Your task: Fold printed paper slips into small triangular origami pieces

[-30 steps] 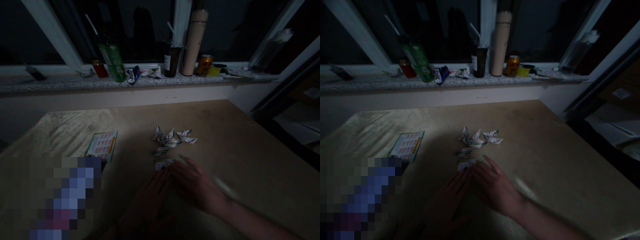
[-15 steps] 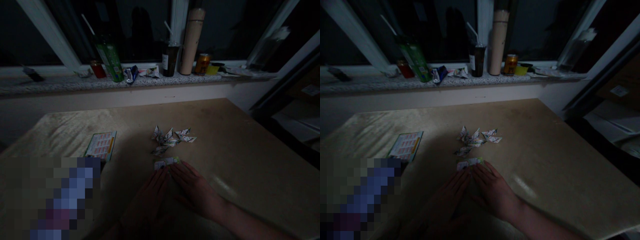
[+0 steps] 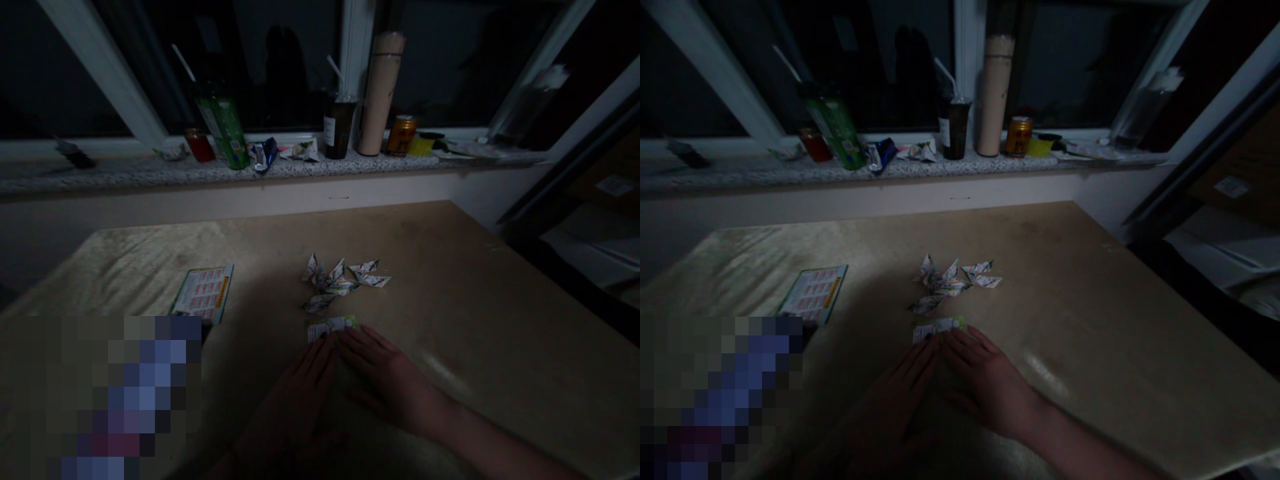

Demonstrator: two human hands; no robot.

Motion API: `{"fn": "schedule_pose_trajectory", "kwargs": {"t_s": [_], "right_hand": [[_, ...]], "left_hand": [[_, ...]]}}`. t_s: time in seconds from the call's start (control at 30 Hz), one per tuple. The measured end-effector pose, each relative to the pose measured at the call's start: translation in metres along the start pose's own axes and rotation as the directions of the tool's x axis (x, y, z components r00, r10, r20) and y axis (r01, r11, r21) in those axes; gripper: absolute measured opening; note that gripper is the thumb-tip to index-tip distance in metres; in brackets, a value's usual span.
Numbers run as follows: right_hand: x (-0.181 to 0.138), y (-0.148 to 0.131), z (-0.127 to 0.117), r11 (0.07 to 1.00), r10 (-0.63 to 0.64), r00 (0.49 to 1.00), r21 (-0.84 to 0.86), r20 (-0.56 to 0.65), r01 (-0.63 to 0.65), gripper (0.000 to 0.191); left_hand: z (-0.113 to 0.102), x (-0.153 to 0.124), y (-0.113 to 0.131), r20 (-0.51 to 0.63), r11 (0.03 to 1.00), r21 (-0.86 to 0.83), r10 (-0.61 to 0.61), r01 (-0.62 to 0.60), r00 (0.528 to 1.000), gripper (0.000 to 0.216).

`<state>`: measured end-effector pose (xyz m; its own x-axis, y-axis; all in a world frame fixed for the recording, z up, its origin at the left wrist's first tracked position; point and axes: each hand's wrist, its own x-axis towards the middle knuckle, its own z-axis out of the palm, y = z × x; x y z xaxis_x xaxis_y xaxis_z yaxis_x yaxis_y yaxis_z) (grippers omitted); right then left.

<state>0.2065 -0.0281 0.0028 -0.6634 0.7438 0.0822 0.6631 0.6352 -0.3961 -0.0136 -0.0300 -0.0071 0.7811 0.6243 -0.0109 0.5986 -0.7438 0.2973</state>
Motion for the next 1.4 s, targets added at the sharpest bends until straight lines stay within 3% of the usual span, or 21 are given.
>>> {"fn": "schedule_pose_trajectory", "kwargs": {"t_s": [0.33, 0.53, 0.9, 1.4], "right_hand": [[-0.002, 0.002, 0.004, 0.998, -0.031, 0.998, -0.05, -0.062, 0.028, 0.052], [-0.002, 0.001, 0.001, 0.994, 0.016, 0.995, -0.11, -0.097, -0.027, 0.044], [-0.002, 0.001, 0.002, 0.986, 0.07, 0.99, -0.141, -0.126, -0.087, 0.042], [-0.001, 0.004, 0.001, 0.974, 0.1, 0.977, -0.181, -0.189, -0.134, 0.04]], "left_hand": [[0.005, 0.001, -0.004, 0.045, 0.998, 0.058, 0.009, -0.012, 0.999, 0.086], [0.005, -0.001, -0.006, 0.028, 0.998, 0.052, 0.019, -0.021, 0.999, 0.082], [-0.011, 0.007, -0.003, 0.216, 0.997, 0.077, -0.019, 0.003, 0.976, 0.084], [-0.017, 0.012, 0.004, 0.269, 0.993, 0.121, -0.041, 0.009, 0.962, 0.084]]}}
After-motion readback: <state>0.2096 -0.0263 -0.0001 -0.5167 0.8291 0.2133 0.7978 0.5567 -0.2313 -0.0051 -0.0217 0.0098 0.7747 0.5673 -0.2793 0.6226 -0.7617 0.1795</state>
